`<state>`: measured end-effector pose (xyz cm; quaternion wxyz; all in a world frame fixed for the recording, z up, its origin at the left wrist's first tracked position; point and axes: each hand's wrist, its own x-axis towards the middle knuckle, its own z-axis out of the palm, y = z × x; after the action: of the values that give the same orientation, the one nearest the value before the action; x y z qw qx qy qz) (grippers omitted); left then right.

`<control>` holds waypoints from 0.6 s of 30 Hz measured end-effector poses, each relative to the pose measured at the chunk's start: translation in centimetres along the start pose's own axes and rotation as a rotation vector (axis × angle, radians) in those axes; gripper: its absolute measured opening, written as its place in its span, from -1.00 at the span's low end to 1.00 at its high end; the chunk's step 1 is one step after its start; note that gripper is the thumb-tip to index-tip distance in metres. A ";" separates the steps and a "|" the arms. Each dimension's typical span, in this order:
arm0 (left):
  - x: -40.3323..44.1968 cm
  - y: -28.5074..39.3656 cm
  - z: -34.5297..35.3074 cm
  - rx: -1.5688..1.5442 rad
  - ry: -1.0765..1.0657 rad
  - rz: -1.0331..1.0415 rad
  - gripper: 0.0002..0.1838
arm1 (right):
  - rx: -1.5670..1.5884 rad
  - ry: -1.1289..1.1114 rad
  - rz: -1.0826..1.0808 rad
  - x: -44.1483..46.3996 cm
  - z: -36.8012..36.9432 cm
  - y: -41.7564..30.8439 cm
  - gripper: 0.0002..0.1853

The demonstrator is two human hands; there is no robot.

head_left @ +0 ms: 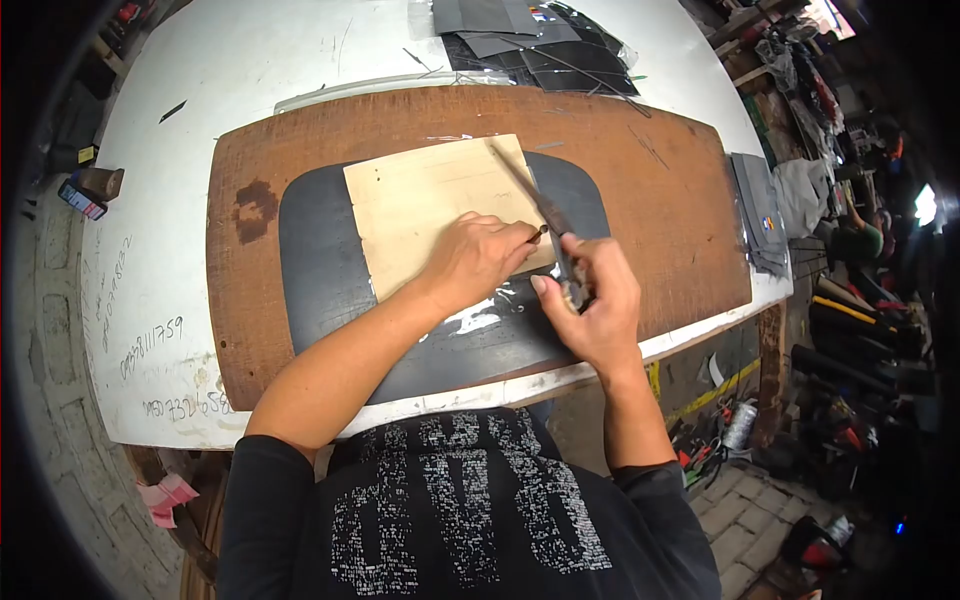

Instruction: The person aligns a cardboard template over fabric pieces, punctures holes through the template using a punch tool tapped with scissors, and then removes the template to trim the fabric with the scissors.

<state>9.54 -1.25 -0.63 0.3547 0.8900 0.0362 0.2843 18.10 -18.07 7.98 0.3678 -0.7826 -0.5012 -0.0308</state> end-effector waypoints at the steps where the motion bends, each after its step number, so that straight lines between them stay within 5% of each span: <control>1: 0.2 0.0 -0.1 -0.001 -0.009 0.000 -0.91 | 0.072 0.025 0.055 -0.2 -0.4 0.4 -0.51; 10: 0.5 0.8 -0.6 -0.134 0.003 -0.105 -0.87 | 0.963 0.191 0.472 -2.5 1.6 4.4 -0.45; 18: 0.6 0.3 -0.7 -0.151 -0.072 -0.109 -0.85 | 1.090 0.182 0.545 -2.7 2.1 5.2 -0.42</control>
<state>9.57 -0.84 0.26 0.4368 0.8671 0.0503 0.2340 20.31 -20.10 2.47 0.7508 -0.5763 -0.1937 0.2583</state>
